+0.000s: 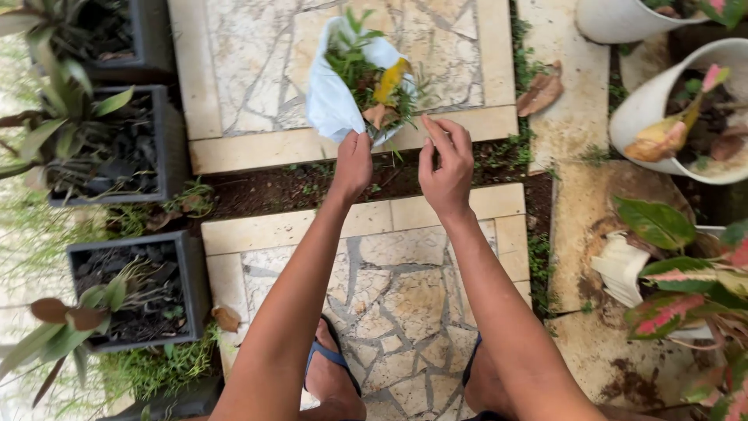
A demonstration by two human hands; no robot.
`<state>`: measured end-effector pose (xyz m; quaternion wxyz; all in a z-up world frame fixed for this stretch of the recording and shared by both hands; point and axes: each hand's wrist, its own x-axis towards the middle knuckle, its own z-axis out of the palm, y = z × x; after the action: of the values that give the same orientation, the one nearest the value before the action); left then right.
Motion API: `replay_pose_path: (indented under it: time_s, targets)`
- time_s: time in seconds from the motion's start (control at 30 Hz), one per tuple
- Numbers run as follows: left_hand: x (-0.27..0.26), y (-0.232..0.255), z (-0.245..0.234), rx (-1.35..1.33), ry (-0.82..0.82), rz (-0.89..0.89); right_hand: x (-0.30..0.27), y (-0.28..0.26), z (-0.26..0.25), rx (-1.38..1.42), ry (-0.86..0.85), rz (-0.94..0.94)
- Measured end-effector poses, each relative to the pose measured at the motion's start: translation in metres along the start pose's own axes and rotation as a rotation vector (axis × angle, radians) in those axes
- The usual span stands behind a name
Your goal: Pulling weeds from a garden bed and placing them into a plastic bag
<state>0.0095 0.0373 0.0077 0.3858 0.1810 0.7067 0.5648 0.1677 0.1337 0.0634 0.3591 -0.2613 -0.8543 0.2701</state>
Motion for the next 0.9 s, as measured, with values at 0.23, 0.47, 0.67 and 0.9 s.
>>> replay_pose_path:
  time_s: [0.23, 0.47, 0.67, 0.9]
  targets:
    - [0.011, -0.009, 0.029, 0.059, -0.061, 0.016, -0.046, 0.102, -0.024, -0.091, -0.008, 0.214]
    - [0.014, -0.011, 0.051, 0.091, -0.111, -0.026, -0.097, 0.187, -0.007, -0.149, -0.18, 0.495]
    - [0.022, -0.004, 0.076, 0.117, -0.141, -0.065, -0.089, 0.199, 0.008, -0.116, -0.198, 0.551]
    - [0.007, 0.013, 0.099, 0.119, -0.161, -0.068, -0.088, 0.22, 0.021, -0.159, -0.249, 0.54]
